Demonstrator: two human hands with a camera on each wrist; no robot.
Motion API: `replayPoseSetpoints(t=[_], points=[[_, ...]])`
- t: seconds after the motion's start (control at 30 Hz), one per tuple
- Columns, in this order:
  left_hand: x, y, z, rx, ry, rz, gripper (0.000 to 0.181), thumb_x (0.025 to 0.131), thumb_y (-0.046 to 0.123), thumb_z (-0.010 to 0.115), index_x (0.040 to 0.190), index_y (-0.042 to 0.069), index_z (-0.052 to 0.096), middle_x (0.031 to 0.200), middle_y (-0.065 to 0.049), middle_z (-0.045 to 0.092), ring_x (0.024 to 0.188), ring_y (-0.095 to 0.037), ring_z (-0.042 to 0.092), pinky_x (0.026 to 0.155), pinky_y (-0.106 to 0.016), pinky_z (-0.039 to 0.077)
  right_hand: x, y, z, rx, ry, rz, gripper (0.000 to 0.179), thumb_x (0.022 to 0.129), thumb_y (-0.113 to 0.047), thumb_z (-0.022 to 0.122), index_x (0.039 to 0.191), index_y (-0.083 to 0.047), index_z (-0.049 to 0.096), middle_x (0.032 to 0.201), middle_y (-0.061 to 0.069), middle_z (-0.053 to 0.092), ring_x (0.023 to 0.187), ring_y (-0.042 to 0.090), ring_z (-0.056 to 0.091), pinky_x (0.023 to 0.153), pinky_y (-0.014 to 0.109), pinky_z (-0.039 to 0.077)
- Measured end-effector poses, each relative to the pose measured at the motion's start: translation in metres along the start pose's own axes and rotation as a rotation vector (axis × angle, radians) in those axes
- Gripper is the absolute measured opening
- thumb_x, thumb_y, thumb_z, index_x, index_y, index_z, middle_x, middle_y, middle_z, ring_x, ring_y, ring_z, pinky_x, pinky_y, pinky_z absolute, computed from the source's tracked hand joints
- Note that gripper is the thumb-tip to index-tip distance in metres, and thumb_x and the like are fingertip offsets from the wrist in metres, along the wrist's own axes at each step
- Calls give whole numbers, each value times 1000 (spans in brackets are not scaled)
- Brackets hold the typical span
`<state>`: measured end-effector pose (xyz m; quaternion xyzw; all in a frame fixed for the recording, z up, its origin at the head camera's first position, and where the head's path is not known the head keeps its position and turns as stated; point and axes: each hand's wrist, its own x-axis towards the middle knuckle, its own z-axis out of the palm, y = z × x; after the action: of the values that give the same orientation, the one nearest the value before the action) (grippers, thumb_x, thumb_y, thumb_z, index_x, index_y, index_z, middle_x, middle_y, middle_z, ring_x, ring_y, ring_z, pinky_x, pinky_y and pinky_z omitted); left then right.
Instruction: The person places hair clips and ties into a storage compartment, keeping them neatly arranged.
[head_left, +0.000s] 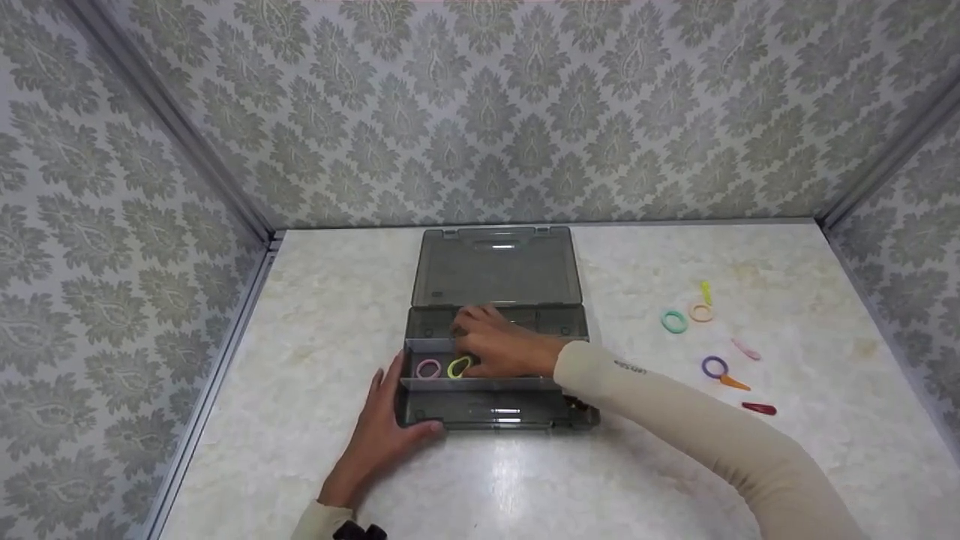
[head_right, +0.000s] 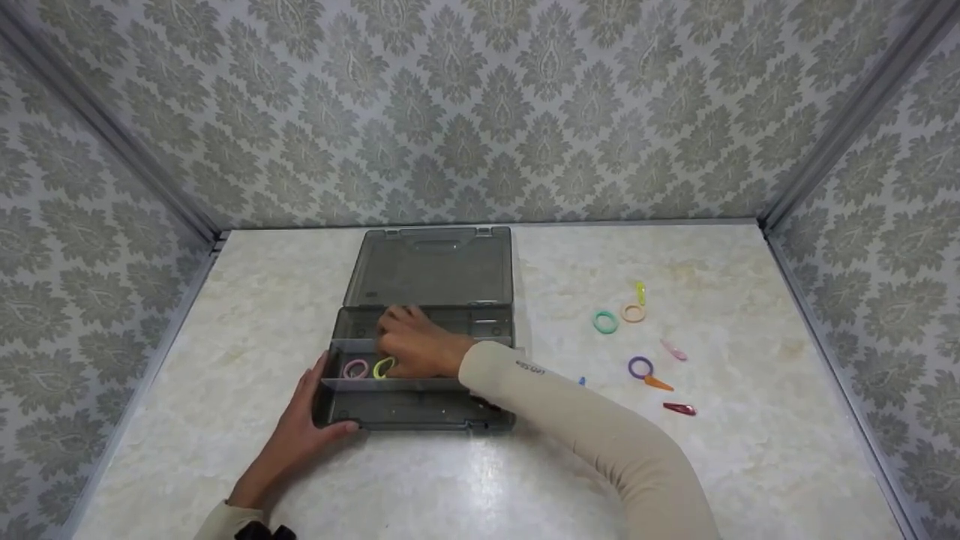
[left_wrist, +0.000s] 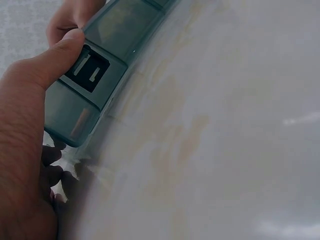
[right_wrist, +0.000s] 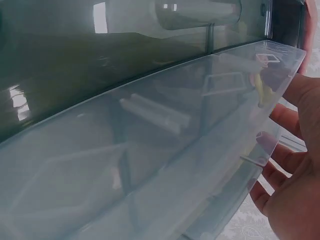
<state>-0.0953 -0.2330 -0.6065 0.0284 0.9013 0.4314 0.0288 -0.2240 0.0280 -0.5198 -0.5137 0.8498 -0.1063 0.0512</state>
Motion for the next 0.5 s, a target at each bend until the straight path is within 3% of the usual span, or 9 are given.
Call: replayPoseSetpoints(t=[0.5], points=[[1,0,0,10,-8,-2,131,81,60,95,179,25,15,183,-14,21,167,-53,6,129,-77,20,18,-8,6,-49,-63,14,23,102,-35,83,117,-18,87,145,6,65,147,28,45,123,54,41]])
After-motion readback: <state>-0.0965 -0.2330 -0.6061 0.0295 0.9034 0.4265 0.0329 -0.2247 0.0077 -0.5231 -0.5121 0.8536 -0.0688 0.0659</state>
